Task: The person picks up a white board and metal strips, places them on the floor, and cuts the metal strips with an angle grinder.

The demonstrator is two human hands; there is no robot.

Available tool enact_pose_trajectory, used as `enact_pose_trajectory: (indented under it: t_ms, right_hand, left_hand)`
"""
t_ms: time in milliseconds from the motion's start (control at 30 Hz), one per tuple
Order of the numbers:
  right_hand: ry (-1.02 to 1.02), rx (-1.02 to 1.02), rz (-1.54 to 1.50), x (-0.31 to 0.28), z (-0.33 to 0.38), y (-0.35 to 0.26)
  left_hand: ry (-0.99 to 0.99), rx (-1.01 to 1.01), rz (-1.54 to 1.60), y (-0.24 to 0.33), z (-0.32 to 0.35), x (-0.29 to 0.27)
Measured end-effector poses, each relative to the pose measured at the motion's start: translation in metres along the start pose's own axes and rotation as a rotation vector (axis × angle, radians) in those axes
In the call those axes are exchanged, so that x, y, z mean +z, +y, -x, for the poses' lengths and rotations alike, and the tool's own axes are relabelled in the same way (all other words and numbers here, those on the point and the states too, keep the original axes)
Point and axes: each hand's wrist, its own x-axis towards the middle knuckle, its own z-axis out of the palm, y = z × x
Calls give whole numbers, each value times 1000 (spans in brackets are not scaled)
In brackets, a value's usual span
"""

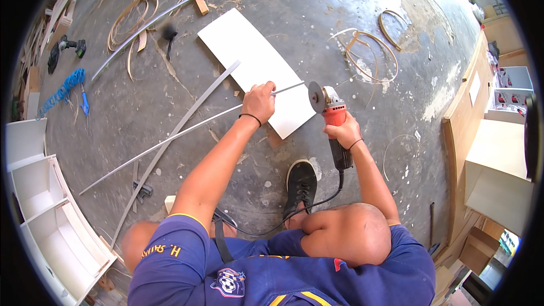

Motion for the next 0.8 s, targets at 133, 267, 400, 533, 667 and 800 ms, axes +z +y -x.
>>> enact_pose_trajectory:
  t_ms: [133,267,400,533,667,800]
  right_hand:
    - [-234,88,-358,-5,-5,4]
    - [-368,160,-510,-8,-9,4]
    - [-430,165,-593,-8,-12,11]
    - [-485,150,-624,-8,-16,13]
    - [-483,150,-626,-7,-16,12]
    - [-476,152,-624,-7,-15,11]
  left_hand:
    - [25,8,58,9,2,-1]
    - [-26,-14,71,10,3,-1]
    - [-53,-18,86,14,4,0]
    - [-40,4,101,12,4,3]
    - [-36,23,78,8,4,6]
    - [-55,14,50,6,5,7]
